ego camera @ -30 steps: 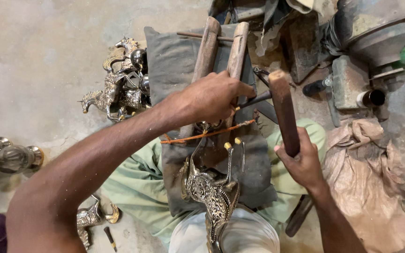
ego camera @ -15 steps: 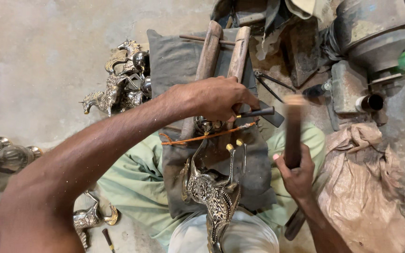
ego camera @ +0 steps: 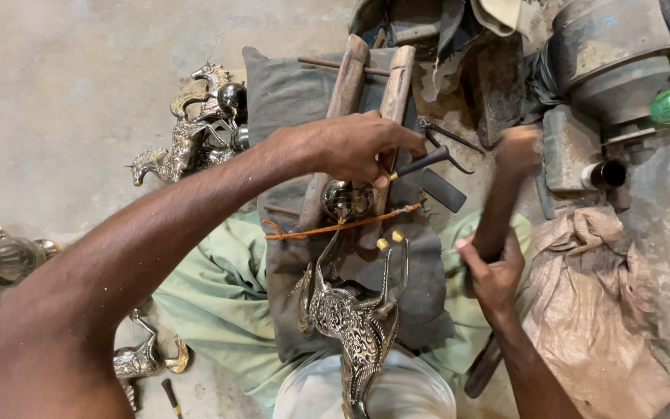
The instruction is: The person sits on the floor and hammers a punch against an ornate metal horse figurine resting on a cushion, using a wooden mallet to strike the punch and shape the decoration. They reposition the figurine, tie an orange cord around it to hold it, and briefly handle a spherical metal bell and pliers.
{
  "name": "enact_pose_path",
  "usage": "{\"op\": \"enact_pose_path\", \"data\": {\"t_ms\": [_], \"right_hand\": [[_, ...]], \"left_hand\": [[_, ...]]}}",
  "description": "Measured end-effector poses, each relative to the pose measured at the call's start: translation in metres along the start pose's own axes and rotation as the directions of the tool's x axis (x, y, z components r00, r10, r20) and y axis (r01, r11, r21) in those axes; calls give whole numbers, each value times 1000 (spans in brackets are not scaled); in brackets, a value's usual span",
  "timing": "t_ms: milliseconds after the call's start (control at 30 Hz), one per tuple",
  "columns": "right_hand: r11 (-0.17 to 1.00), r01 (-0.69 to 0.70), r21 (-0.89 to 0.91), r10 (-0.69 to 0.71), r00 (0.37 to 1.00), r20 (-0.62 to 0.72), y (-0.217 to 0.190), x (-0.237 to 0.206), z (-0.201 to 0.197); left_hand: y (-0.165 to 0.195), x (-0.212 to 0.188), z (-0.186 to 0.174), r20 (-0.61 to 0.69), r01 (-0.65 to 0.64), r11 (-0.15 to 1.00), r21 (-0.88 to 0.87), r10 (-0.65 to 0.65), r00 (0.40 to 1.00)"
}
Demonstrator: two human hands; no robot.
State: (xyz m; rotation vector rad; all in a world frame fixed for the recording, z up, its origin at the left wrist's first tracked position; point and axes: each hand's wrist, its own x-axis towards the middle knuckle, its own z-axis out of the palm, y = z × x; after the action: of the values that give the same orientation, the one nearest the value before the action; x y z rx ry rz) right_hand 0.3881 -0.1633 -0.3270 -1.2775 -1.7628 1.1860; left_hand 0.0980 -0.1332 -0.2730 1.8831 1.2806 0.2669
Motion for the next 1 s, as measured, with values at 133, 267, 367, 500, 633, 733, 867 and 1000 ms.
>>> {"op": "enact_pose_path", "data": {"t_ms": [133,267,367,500,633,733,867,1000], "right_hand": [[983,3,-182,13,997,82,-6,17,-5],[979,184,88,-192,977,94,-11,35,-10],[879,276,-389,-185,949,255,-17,55,-19],[869,413,-271,-300,877,375,-32,83,-34],[688,597,-412,-398,785,474,-50,116,-50],[603,583,-544,-246,785,569,-61,131,-57],[639,676,-367,-371,688,623,-81,149,-58],[214,683,-699,-159,730,665,-111,156,-65]], "left_hand": [[4,-4,0,-15,-15,1000,9,15,1000],[6,-12,3,-108,-15,998,58,21,994],[5,-19,11,-210,29,998,61,-16,977],[7,-29,24,-416,40,999,7,-34,909],[12,-41,34,-548,72,992,-104,-118,828],[16,-48,41,-595,108,979,-170,-190,781],[20,-55,53,-647,152,952,-267,-294,703],[25,-60,71,-765,85,954,-287,-282,579]]}}
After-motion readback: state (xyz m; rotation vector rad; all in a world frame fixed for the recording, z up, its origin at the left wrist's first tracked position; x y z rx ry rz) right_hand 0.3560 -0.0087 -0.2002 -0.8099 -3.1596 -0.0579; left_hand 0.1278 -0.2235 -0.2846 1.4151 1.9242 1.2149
